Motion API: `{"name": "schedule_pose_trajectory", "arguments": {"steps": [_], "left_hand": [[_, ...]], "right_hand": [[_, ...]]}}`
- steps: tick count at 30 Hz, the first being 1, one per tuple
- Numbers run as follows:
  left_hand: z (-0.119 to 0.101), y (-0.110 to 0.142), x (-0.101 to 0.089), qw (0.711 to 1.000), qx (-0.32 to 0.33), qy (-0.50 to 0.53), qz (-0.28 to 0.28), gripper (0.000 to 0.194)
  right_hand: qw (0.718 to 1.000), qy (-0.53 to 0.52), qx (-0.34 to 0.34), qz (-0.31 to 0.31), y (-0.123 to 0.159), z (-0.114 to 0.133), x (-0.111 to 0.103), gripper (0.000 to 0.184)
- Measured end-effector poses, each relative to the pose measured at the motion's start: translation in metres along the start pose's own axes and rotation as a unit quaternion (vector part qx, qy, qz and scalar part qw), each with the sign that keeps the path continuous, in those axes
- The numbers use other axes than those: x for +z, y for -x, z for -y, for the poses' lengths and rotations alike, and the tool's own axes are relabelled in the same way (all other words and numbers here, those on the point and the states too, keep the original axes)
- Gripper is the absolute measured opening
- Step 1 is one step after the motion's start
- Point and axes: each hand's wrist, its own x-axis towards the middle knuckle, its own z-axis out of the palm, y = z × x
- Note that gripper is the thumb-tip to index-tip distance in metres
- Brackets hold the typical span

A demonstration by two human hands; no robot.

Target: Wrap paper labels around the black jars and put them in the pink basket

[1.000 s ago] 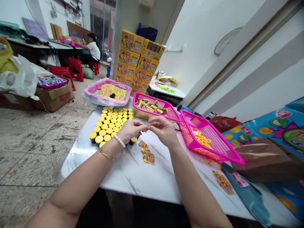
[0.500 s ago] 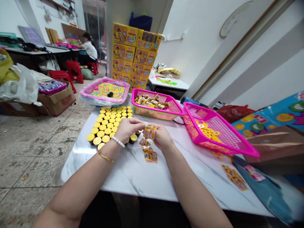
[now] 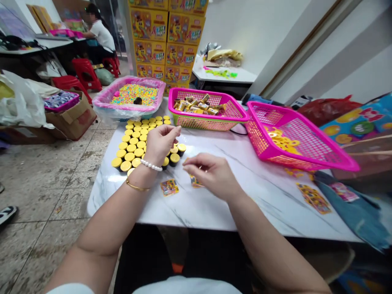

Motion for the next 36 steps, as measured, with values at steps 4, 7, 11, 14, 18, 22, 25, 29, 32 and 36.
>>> {"name": "schedule_pose_trajectory", "arguments": {"steps": [4, 7, 11, 14, 18, 22, 25, 29, 32, 36], "left_hand": [[-0.002, 0.000, 0.000, 1.000, -0.011, 0.028, 0.002, 0.024], [-0.002, 0.001, 0.002, 0.999, -0.026, 0.034, 0.009, 0.022], [-0.003, 0.001, 0.002, 0.999, -0.038, 0.031, 0.016, 0.024], [-0.004, 0.000, 0.000, 0.998, -0.048, 0.031, 0.025, 0.025], [-0.005, 0.000, 0.000, 0.998, -0.056, 0.028, 0.032, 0.025], [-0.006, 0.001, 0.000, 0.996, -0.072, 0.025, 0.038, 0.025], [-0.007, 0.002, 0.000, 0.996, -0.074, 0.021, 0.039, 0.025], [-0.007, 0.001, -0.001, 0.996, -0.069, 0.022, 0.042, 0.025], [-0.006, 0.002, -0.002, 0.995, -0.074, 0.016, 0.058, 0.028], [-0.006, 0.001, -0.003, 0.993, -0.083, -0.010, 0.077, 0.033]], "right_hand": [[0.981, 0.176, -0.051, 0.064, 0.030, -0.013, 0.039, 0.018], [0.966, 0.241, -0.057, 0.077, 0.035, -0.024, 0.057, 0.008], [0.961, 0.257, -0.053, 0.083, 0.031, -0.028, 0.054, 0.009], [0.963, 0.247, -0.051, 0.095, 0.028, -0.025, 0.049, 0.017], [0.965, 0.232, -0.044, 0.119, 0.026, -0.024, 0.050, 0.010], [0.967, 0.230, -0.038, 0.098, 0.027, -0.026, 0.052, 0.017], [0.967, 0.233, -0.053, 0.086, 0.030, -0.028, 0.055, 0.022], [0.974, 0.198, -0.072, 0.077, 0.032, -0.031, 0.051, 0.011], [0.989, 0.127, -0.057, 0.052, 0.022, -0.029, 0.034, 0.011], [0.992, 0.129, -0.013, 0.013, 0.001, -0.017, 0.007, 0.006]]}}
